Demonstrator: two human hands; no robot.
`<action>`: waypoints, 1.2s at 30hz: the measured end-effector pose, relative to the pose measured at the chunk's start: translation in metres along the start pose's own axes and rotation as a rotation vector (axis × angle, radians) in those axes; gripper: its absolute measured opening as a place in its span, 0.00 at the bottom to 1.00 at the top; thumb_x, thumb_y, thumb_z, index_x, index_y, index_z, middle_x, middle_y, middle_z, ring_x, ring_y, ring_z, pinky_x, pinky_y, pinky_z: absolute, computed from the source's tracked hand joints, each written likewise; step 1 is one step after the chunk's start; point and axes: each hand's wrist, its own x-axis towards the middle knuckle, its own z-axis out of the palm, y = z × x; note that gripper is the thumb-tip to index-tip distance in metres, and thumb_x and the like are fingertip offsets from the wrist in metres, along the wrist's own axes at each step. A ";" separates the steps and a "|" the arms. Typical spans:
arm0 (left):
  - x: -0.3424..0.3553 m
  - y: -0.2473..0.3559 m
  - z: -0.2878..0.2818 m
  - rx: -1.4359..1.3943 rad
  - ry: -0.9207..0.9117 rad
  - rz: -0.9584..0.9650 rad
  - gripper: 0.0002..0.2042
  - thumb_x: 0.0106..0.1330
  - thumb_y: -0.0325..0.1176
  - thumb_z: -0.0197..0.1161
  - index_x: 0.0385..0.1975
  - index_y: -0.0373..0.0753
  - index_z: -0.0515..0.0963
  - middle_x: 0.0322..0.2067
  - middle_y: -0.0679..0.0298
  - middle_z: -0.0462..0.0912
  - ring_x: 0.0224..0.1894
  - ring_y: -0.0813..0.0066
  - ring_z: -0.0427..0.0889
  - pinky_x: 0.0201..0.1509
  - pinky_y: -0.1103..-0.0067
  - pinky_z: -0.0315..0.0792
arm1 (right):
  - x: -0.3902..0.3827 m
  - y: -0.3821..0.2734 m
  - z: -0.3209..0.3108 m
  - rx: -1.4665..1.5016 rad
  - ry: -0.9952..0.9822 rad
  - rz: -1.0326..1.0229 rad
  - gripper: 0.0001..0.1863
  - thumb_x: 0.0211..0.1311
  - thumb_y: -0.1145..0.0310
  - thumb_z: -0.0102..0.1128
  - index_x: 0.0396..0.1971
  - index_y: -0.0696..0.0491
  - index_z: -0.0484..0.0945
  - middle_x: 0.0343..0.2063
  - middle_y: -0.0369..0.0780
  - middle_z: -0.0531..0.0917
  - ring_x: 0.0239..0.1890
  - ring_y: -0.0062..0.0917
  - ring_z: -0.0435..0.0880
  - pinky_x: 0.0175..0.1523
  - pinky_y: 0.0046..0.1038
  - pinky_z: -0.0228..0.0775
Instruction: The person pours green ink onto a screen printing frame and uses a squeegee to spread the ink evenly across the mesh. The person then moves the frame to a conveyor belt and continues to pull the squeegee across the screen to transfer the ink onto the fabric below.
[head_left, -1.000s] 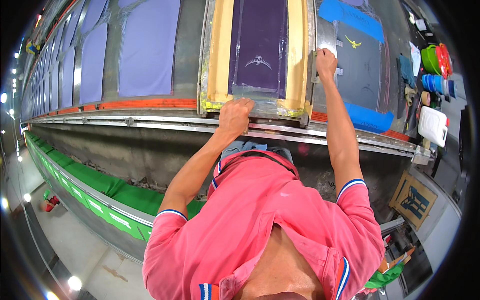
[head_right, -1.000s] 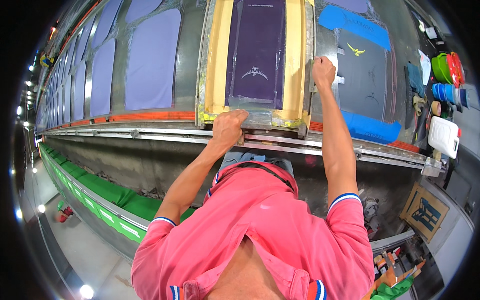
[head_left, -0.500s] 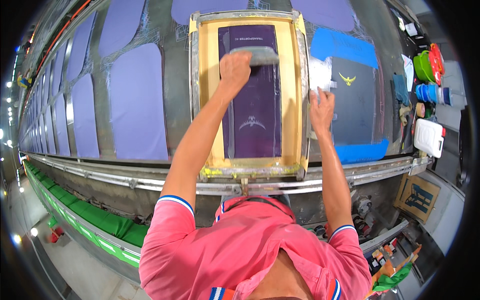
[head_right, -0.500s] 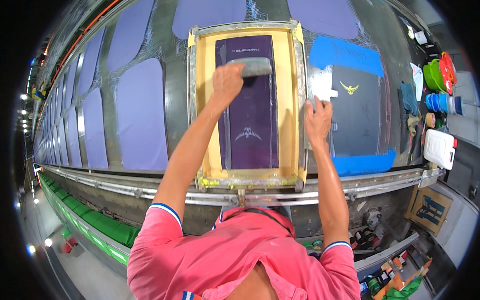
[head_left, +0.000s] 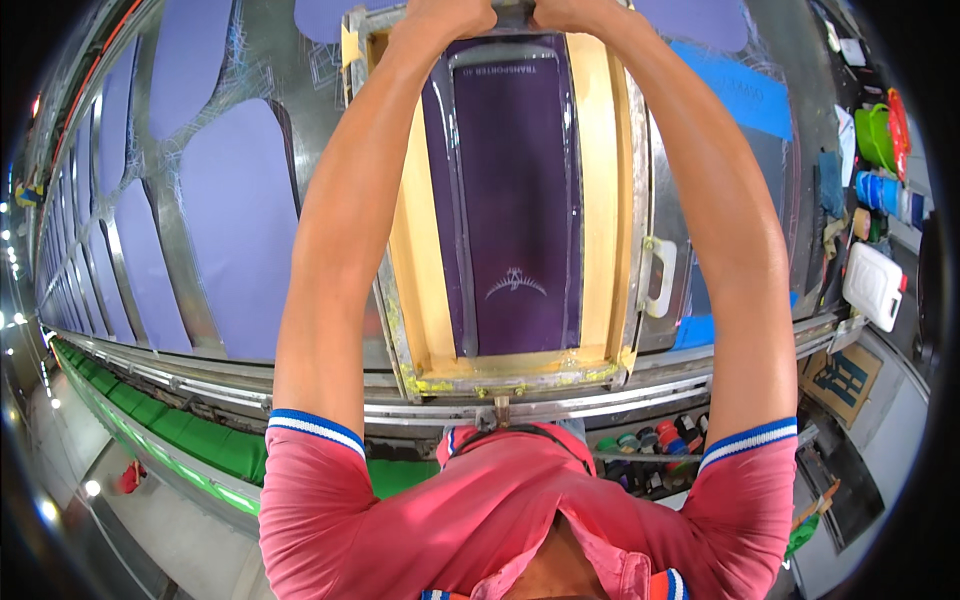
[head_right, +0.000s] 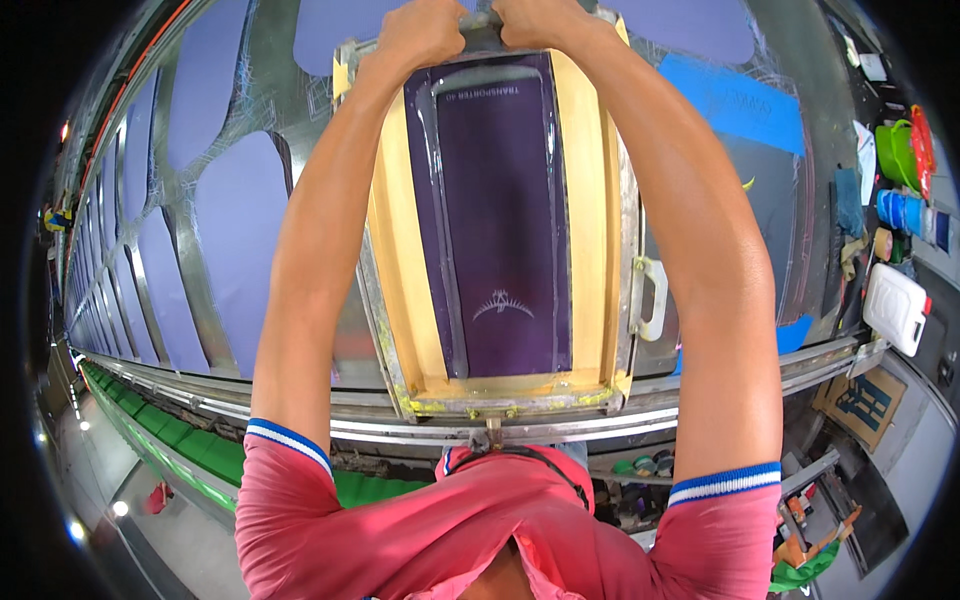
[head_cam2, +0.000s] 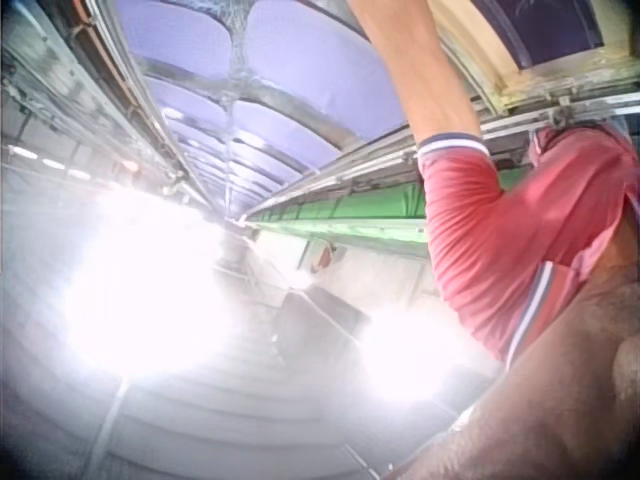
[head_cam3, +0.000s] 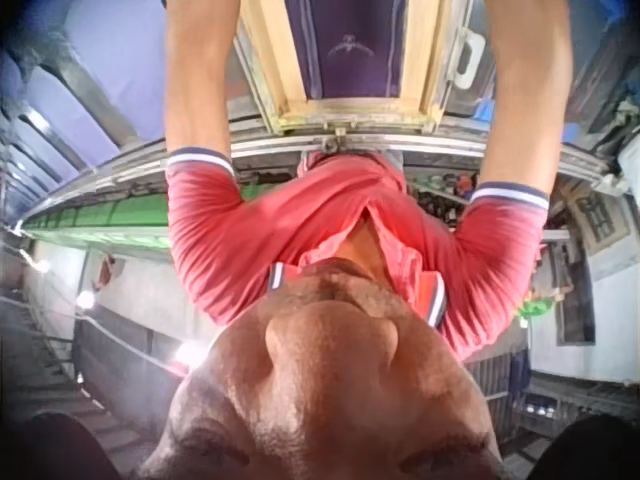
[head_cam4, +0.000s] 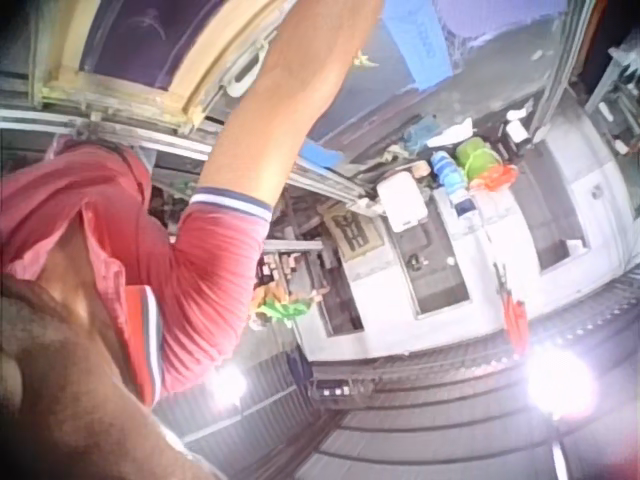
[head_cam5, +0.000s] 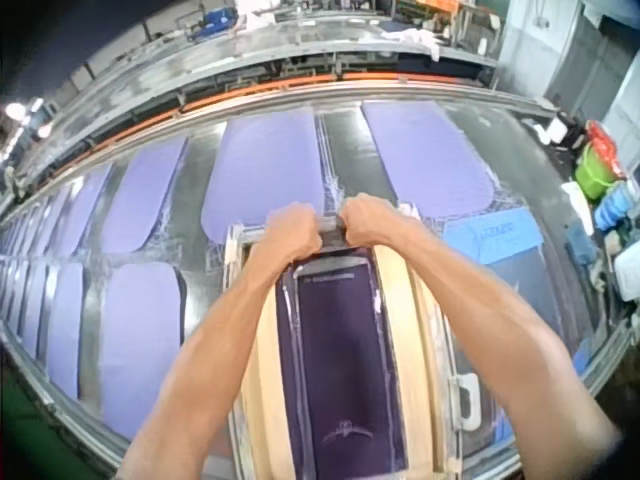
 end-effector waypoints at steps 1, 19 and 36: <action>-0.015 0.002 0.002 -0.005 0.004 -0.023 0.09 0.49 0.29 0.61 0.25 0.33 0.85 0.30 0.41 0.84 0.36 0.42 0.86 0.41 0.56 0.80 | -0.006 -0.010 0.006 0.021 0.000 -0.012 0.10 0.43 0.70 0.59 0.25 0.59 0.85 0.28 0.55 0.85 0.35 0.50 0.86 0.40 0.46 0.78; -0.426 0.160 0.003 -0.221 -0.234 -0.105 0.17 0.49 0.24 0.60 0.37 0.49 0.89 0.28 0.54 0.86 0.32 0.51 0.86 0.37 0.60 0.79 | -0.393 -0.206 0.063 0.351 0.001 -0.127 0.06 0.41 0.75 0.61 0.24 0.55 0.82 0.30 0.43 0.82 0.43 0.37 0.79 0.57 0.45 0.72; -0.019 -0.002 -0.007 0.064 -0.069 -0.031 0.11 0.50 0.30 0.61 0.33 0.40 0.86 0.31 0.45 0.86 0.37 0.45 0.86 0.43 0.58 0.80 | -0.006 -0.014 0.004 0.088 -0.001 -0.011 0.09 0.43 0.71 0.59 0.23 0.57 0.85 0.27 0.55 0.84 0.34 0.49 0.86 0.39 0.47 0.78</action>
